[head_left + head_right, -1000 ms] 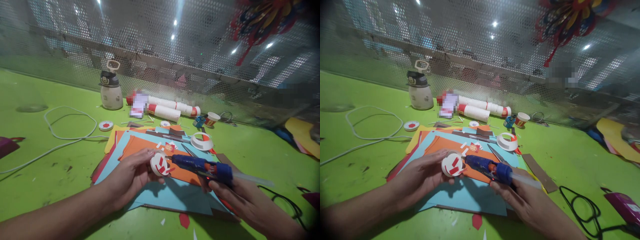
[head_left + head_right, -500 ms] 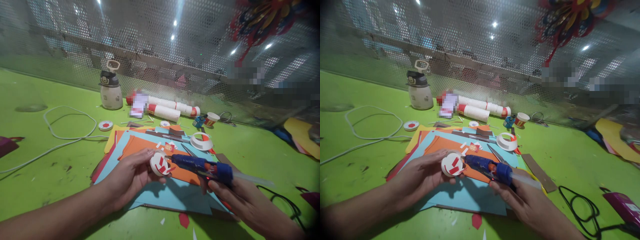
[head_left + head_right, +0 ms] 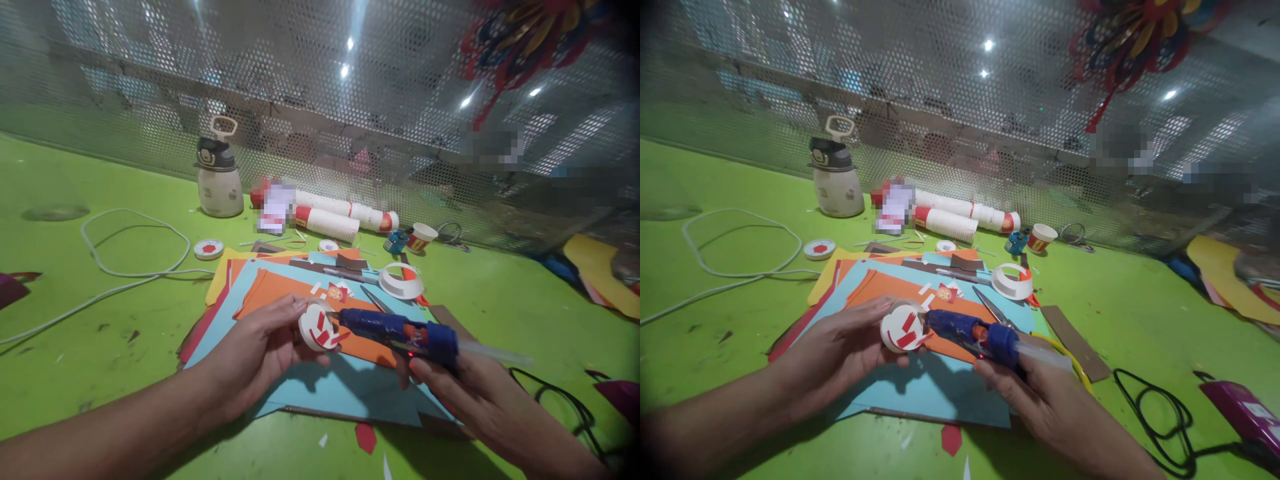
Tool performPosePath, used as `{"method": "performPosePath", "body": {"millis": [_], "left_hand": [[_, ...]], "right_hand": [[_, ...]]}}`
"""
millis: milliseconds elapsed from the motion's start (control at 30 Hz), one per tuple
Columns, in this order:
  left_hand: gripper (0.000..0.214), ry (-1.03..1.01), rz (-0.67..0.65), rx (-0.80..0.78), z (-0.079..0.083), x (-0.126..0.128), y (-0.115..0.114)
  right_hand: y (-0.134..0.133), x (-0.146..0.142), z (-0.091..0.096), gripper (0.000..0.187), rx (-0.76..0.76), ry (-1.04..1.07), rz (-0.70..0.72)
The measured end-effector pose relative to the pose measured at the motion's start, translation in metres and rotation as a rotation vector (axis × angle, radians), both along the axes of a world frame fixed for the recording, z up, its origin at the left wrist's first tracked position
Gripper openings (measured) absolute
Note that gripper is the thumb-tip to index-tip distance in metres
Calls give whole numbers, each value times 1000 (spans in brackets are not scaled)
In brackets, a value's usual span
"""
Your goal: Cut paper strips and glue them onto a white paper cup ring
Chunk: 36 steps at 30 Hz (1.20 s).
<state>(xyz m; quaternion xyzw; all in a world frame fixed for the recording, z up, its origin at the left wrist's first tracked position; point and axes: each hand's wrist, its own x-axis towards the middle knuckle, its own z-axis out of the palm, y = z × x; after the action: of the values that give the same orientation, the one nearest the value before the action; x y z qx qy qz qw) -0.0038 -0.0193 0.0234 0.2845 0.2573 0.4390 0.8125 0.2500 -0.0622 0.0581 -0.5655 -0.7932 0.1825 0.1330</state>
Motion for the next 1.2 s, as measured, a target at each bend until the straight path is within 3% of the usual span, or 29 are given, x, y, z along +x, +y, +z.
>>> {"method": "performPosePath", "body": {"millis": [133, 367, 633, 833, 933, 1067, 1200], "left_hand": [[24, 2, 3, -3, -1, 0, 0], [24, 6, 6, 3, -1, 0, -2], [22, 6, 1, -4, -2, -1, 0], [23, 25, 9, -4, 0, 0, -1], [24, 33, 3, -5, 0, 1, -1], [24, 13, -1, 5, 0, 1, 0], [24, 13, -11, 0, -1, 0, 1]], "right_hand": [[-2, 6, -4, 48, 4, 62, -59], [-2, 21, -9, 41, -82, 119, -37], [-13, 3, -8, 58, 9, 37, -203], [-1, -6, 4, 53, 89, 5, 28], [0, -5, 5, 48, 95, -10, 61], [-8, -3, 2, 54, 82, 12, -86], [-11, 3, -6, 55, -29, 83, -201]]}}
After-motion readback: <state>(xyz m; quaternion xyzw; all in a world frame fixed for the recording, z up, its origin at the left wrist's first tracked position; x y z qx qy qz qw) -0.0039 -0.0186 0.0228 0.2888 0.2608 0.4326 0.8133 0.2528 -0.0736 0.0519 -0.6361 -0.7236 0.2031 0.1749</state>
